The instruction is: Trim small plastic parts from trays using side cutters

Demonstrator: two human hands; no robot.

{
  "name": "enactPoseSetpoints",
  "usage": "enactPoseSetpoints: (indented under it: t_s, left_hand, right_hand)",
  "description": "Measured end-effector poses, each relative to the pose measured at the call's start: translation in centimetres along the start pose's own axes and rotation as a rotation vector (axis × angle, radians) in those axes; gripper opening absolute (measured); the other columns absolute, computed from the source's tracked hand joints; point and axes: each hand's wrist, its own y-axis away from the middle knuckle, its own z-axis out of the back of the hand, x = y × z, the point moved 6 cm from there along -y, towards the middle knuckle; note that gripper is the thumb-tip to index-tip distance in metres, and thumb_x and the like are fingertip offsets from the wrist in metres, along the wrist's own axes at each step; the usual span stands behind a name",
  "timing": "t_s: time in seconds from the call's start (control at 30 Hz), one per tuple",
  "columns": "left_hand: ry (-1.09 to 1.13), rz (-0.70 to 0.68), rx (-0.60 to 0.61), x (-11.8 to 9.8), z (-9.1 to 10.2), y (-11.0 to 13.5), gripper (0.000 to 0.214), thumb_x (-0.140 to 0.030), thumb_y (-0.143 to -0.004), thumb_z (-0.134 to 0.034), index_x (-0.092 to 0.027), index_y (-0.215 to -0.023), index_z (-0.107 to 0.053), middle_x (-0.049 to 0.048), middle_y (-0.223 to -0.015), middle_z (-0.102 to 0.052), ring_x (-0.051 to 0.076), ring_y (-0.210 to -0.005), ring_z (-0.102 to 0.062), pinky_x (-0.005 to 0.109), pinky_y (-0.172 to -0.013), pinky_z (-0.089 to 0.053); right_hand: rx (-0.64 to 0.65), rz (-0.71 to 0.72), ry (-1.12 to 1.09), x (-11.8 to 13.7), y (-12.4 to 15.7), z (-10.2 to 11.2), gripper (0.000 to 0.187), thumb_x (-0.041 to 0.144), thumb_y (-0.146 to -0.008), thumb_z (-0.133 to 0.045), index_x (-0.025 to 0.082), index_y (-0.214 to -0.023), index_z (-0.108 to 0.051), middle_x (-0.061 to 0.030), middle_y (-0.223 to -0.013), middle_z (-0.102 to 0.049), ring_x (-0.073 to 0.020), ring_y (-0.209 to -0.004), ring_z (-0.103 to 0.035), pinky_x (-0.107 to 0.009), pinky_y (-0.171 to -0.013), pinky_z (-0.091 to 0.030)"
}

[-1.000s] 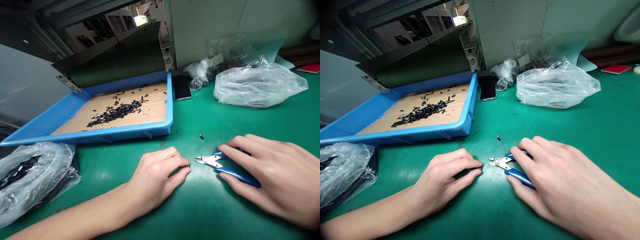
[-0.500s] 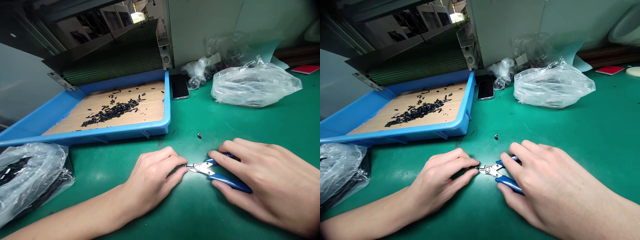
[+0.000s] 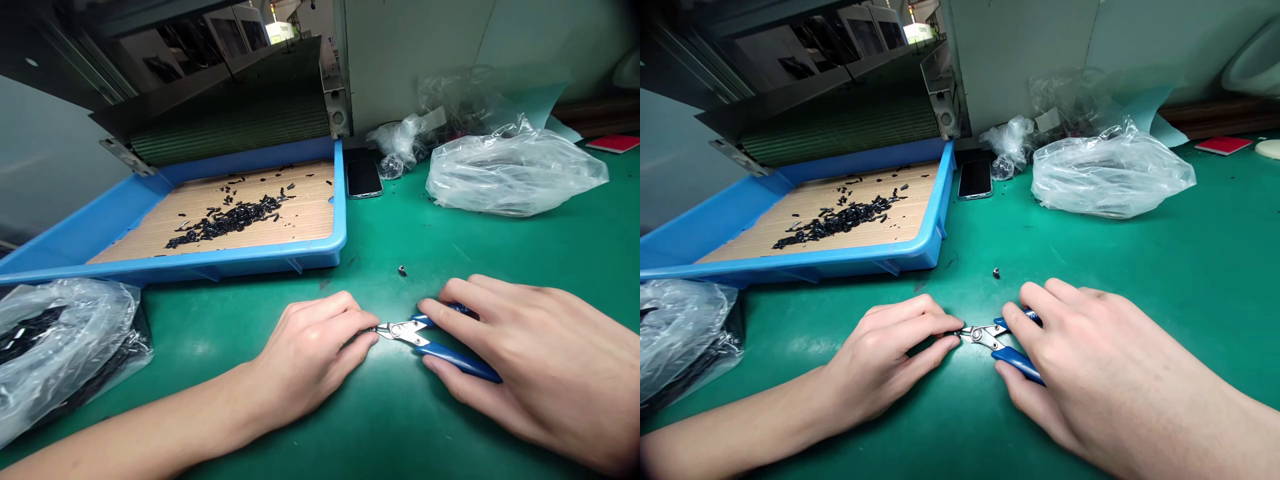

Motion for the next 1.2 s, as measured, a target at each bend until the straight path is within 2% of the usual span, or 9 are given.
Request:
enactPoseSetpoints:
  t_s: [0.17,0.33,0.5,0.67,0.93,1.1,1.2]
  left_hand:
    - [0.022,-0.009,0.026,0.0,-0.1,0.1,0.021,-0.016,-0.100,-0.058,-0.018,-0.117,-0.069,0.0040,-0.096,-0.068,0.014,-0.085,-0.063,0.026,-0.074,-0.047]
    - [-0.024,0.047,-0.049,0.3,0.2,0.3,0.014,-0.020,-0.097,-0.062,-0.017,-0.107,-0.072,0.0037,-0.091,-0.069,0.015,-0.078,-0.063,0.027,-0.068,-0.047]
    - [0.007,0.029,-0.041,0.5,0.1,0.4,0.015,-0.019,-0.097,-0.062,-0.016,-0.105,-0.074,0.0034,-0.085,-0.068,0.014,-0.074,-0.062,0.026,-0.064,-0.045]
    - [-0.002,0.009,-0.032,0.5,0.1,0.4,0.016,-0.017,-0.098,-0.060,-0.014,-0.102,-0.075,0.0033,-0.081,-0.066,0.013,-0.071,-0.060,0.026,-0.062,-0.043]
    - [-0.013,-0.032,-0.036,0.0,0.2,0.3,0.019,-0.014,-0.098,-0.058,-0.012,-0.103,-0.076,0.0032,-0.078,-0.063,0.013,-0.068,-0.057,0.028,-0.060,-0.041]
    - [-0.028,-0.032,-0.027,0.2,0.2,0.4,0.020,-0.015,-0.099,-0.056,-0.012,-0.105,-0.075,0.0035,-0.078,-0.062,0.014,-0.067,-0.057,0.028,-0.059,-0.041]
    - [-0.052,-0.010,0.010,0.4,-0.2,0.6,0.022,-0.018,-0.101,-0.054,-0.014,-0.110,-0.074,0.0043,-0.083,-0.065,0.015,-0.072,-0.060,0.028,-0.062,-0.044]
  right_hand:
    - [0.005,-0.001,0.074,0.4,-0.4,0.4,0.037,0.048,-0.101,-0.043,0.021,-0.112,-0.066,-0.0058,-0.093,-0.059,-0.0253,-0.081,-0.056,-0.042,-0.060,-0.039]
    - [0.009,-0.006,0.103,0.5,-0.5,0.6,0.038,0.047,-0.101,-0.041,0.021,-0.110,-0.067,-0.0059,-0.092,-0.060,-0.0262,-0.081,-0.057,-0.043,-0.058,-0.040]
    - [0.020,-0.036,0.075,0.4,-0.1,0.2,0.041,0.051,-0.104,-0.037,0.024,-0.117,-0.065,-0.0052,-0.101,-0.064,-0.0290,-0.091,-0.061,-0.045,-0.063,-0.044]
    - [0.072,-0.060,0.035,0.2,0.0,-0.2,0.043,0.054,-0.106,-0.033,0.028,-0.121,-0.062,-0.0035,-0.105,-0.063,-0.0289,-0.094,-0.061,-0.047,-0.069,-0.046]
    - [0.126,-0.043,0.087,0.9,-0.3,-0.5,0.040,0.051,-0.106,-0.033,0.025,-0.101,-0.062,-0.0043,-0.086,-0.055,-0.0266,-0.078,-0.056,-0.044,-0.064,-0.041]
    - [0.094,-0.038,0.114,0.8,-0.3,-0.5,0.038,0.050,-0.105,-0.035,0.025,-0.098,-0.063,-0.0036,-0.080,-0.055,-0.0249,-0.066,-0.058,-0.041,-0.056,-0.036]
    - [0.042,0.029,0.116,1.2,-0.1,-0.6,0.038,0.051,-0.105,-0.038,0.025,-0.099,-0.065,-0.0033,-0.082,-0.059,-0.0227,-0.064,-0.060,-0.039,-0.052,-0.033]
